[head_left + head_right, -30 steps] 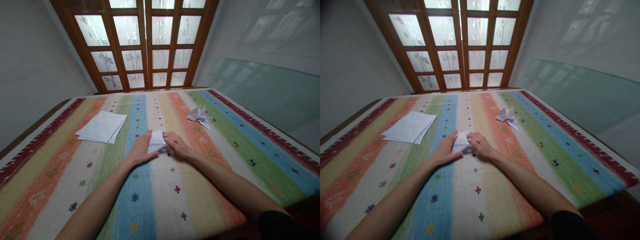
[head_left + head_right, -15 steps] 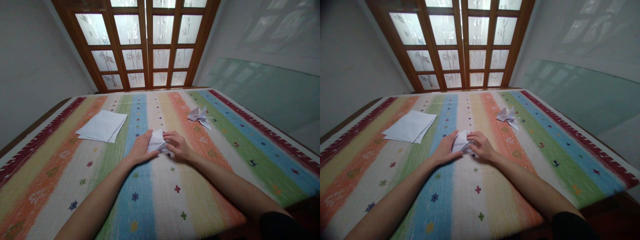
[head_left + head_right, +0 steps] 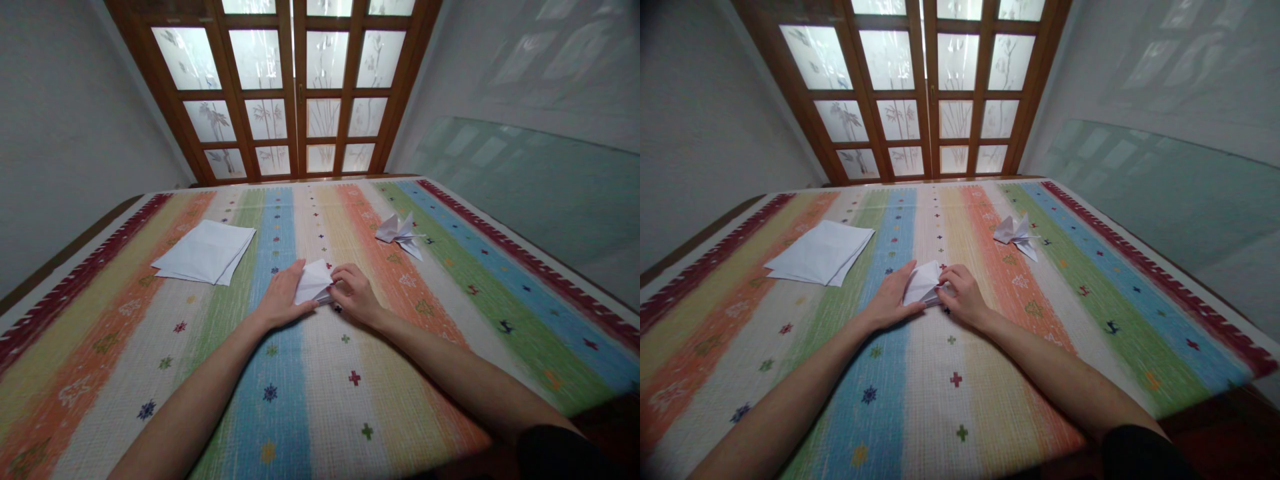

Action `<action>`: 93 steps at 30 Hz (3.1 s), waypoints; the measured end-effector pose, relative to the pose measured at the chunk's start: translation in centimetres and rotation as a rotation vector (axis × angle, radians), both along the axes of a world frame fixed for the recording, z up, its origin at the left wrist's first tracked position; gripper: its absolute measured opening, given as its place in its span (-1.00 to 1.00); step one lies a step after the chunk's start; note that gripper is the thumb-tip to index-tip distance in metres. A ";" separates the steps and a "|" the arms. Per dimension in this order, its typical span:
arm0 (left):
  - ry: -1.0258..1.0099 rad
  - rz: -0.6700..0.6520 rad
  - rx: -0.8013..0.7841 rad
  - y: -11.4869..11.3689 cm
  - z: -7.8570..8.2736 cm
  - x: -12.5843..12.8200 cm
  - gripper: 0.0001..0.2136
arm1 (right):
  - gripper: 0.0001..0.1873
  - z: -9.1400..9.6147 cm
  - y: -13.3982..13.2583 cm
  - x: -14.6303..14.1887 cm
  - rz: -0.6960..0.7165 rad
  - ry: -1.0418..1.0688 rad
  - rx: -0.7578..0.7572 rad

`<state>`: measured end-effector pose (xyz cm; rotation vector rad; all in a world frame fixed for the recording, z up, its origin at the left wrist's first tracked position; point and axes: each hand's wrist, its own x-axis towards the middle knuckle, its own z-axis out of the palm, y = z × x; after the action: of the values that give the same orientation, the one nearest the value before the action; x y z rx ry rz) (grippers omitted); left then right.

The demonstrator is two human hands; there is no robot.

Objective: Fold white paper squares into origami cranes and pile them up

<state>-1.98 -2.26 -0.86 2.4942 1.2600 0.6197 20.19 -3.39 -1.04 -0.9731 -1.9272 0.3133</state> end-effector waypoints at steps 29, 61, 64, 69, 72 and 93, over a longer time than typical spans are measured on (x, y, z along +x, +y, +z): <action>-0.337 0.385 -0.070 0.2 0.6 1.2 -0.38 | -0.71 0.8 -1.2 -2.0 0.186 -0.593 -0.013; -0.109 0.293 0.013 0.9 -0.4 0.9 -0.42 | -0.82 0.4 -1.4 -1.5 -0.092 -0.579 -0.216; -0.084 0.303 0.024 0.8 -0.5 1.0 -0.43 | -0.83 0.4 -1.4 -1.7 -0.124 -0.591 -0.235; -0.081 0.320 0.053 1.0 -0.6 0.9 -0.47 | -0.88 0.7 -1.6 -1.7 -0.152 -0.571 -0.228; -0.107 0.303 0.061 1.2 -0.5 0.6 -0.58 | -0.85 0.8 -1.6 -1.7 -0.116 -0.552 -0.210; -0.060 0.200 0.083 0.9 0.3 -0.7 -0.70 | -0.81 1.0 -0.8 -1.7 -0.110 -0.333 -0.385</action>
<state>-2.69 -1.40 -0.51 2.4130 1.5011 0.8037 18.54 -4.20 -0.07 -1.4544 -2.1448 0.4954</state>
